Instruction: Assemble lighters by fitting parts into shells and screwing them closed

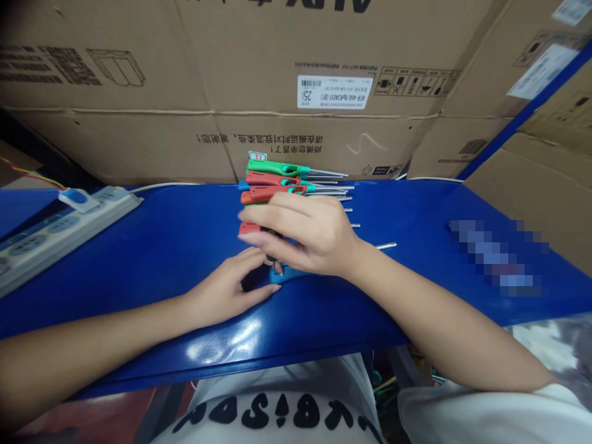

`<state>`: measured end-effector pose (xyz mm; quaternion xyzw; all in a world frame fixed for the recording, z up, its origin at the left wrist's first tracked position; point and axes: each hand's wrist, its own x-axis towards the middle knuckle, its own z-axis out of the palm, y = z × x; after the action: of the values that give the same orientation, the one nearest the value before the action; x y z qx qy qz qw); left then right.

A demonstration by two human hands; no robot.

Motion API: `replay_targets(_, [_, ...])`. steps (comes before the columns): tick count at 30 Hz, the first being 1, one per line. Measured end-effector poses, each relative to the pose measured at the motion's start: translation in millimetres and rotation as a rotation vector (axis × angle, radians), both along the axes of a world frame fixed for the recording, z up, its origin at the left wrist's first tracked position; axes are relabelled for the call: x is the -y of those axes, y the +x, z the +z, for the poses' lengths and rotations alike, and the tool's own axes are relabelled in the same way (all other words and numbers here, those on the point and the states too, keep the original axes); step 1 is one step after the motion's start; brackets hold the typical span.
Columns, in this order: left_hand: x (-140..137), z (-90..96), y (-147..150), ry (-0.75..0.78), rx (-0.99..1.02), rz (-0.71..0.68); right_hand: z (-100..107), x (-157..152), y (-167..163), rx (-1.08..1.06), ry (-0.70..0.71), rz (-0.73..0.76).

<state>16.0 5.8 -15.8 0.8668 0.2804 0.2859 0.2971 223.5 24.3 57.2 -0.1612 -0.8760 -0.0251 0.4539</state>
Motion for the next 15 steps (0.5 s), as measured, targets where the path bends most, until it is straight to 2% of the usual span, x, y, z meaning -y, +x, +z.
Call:
replay_targets(3, [0.1,0.5,-0.2,0.002,-0.006,-0.002,2.1,2.6,-0.5,0.025,-0.293,0.083])
replay_targets(5, [0.1,0.1,-0.5,-0.006,-0.007,-0.003,4.0,3.5,-1.7,-0.001,-0.413,0.118])
replay_targets(7, [-0.1,-1.1,-0.8,-0.015,-0.005,0.0,6.2,3.5,-2.2,-0.032,-0.371,0.1])
replay_targets(12, [-1.0,-4.2,-0.9,-0.009,0.014,0.021,9.4,4.9,-0.8,0.008,-0.13,-0.066])
replay_targets(15, [-0.9,-3.4,-0.7,-0.01,0.01,0.021,8.2,7.3,-0.5,0.05,-0.083,-0.153])
